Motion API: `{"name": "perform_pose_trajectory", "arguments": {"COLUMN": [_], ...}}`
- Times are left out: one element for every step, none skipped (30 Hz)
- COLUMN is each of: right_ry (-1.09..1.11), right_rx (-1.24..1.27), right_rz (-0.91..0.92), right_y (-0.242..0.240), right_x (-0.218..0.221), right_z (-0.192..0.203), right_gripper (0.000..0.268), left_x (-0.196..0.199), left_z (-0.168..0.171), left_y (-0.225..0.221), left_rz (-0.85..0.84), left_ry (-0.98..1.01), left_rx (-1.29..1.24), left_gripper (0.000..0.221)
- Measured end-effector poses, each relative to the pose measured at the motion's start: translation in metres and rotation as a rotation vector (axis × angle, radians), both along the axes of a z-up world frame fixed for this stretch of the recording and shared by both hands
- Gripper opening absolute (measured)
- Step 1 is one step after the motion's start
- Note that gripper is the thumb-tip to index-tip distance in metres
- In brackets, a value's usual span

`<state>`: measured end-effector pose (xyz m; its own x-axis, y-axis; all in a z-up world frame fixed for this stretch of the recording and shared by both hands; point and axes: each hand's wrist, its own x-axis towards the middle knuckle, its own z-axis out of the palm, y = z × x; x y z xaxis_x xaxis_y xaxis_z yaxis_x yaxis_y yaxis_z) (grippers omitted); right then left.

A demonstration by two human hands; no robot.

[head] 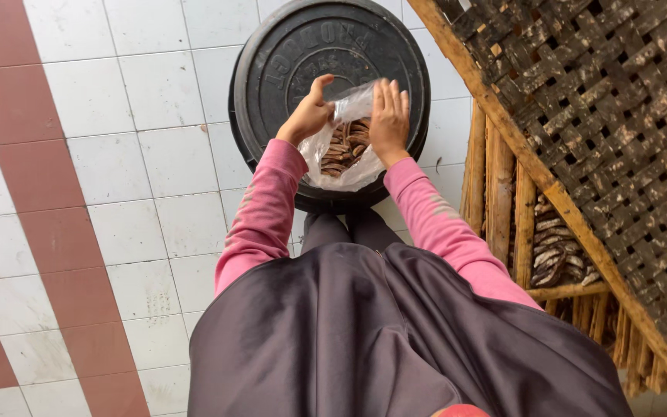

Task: The person sorts dried food slices from a woven tray and places them into a clear plastic bag held over a black container.

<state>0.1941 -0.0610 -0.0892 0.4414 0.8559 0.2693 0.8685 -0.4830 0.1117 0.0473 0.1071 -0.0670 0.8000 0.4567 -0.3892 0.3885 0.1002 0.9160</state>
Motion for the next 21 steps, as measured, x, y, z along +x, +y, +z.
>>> {"name": "perform_pose_trajectory", "arguments": {"right_ry": [0.297,0.592,0.886,1.108,1.329,1.552,1.746,1.935,2.122,2.149,2.17,2.187,2.056,1.917,1.775,1.589,1.401,1.211,1.311,1.407,1.558], "right_rx": [-0.055,-0.113,-0.176,-0.208,-0.242,-0.277,-0.214,-0.142,-0.064,0.058,0.182,0.312,0.397,0.474,0.547,0.539,0.529,0.513,0.362,0.201,0.196], "right_rz": [0.009,0.024,0.043,0.088,0.132,0.17,0.122,0.068,0.01,-0.044,-0.098,-0.167,-0.277,-0.365,-0.448,-0.547,-0.639,-0.733,-0.832,-0.924,-0.927], "right_y": [-0.001,-0.001,-0.001,-0.002,0.002,0.0,-0.005,-0.007,-0.008,-0.005,-0.002,-0.01,-0.021,-0.025,-0.029,-0.033,-0.044,-0.061,-0.073,-0.083,-0.092], "right_x": [0.009,0.021,0.032,0.045,0.061,0.071,0.076,0.081,0.084,0.084,0.083,0.081,0.077,0.074,0.073,0.07,0.062,0.051,0.039,0.025,0.012], "right_z": [-0.004,-0.007,-0.01,-0.014,-0.019,-0.024,-0.031,-0.037,-0.043,-0.049,-0.055,-0.059,-0.061,-0.061,-0.058,-0.053,-0.047,-0.041,-0.038,-0.037,-0.037], "right_gripper": [0.041,0.028,0.023,0.02,0.017,0.016,0.017,0.019,0.021,0.016,0.015,0.017,0.025,0.034,0.043,0.05,0.058,0.067,0.069,0.072,0.068], "left_x": [-0.002,-0.005,-0.009,-0.016,-0.023,-0.031,-0.039,-0.043,-0.047,-0.048,-0.05,-0.052,-0.057,-0.062,-0.07,-0.081,-0.094,-0.106,-0.114,-0.12,-0.127], "left_z": [-0.004,-0.009,-0.015,-0.022,-0.028,-0.035,-0.04,-0.044,-0.046,-0.046,-0.045,-0.044,-0.041,-0.036,-0.03,-0.022,-0.015,-0.01,-0.008,-0.008,-0.009], "left_y": [0.002,0.005,0.011,0.016,0.023,0.027,0.03,0.035,0.038,0.04,0.04,0.033,0.026,0.024,0.018,0.009,-0.004,-0.019,-0.036,-0.056,-0.078], "left_rz": [0.003,0.01,0.017,-0.025,-0.066,-0.109,-0.067,-0.026,0.015,0.143,0.27,0.389,0.395,0.404,0.41,0.492,0.575,0.652,0.627,0.603,0.594], "left_ry": [-0.007,-0.014,-0.022,0.042,0.106,0.169,0.094,0.015,-0.066,-0.044,-0.022,0.009,0.173,0.323,0.468,0.433,0.396,0.363,0.39,0.418,0.454], "left_rx": [-0.005,-0.008,-0.012,-0.07,-0.13,-0.193,-0.377,-0.557,-0.736,-0.715,-0.692,-0.676,-0.483,-0.278,-0.069,0.005,0.079,0.148,0.146,0.143,-0.02], "left_gripper": [0.059,0.059,0.058,0.058,0.058,0.058,0.058,0.058,0.058,0.061,0.065,0.068,0.08,0.092,0.105,0.105,0.106,0.107,0.108,0.109,0.1]}}
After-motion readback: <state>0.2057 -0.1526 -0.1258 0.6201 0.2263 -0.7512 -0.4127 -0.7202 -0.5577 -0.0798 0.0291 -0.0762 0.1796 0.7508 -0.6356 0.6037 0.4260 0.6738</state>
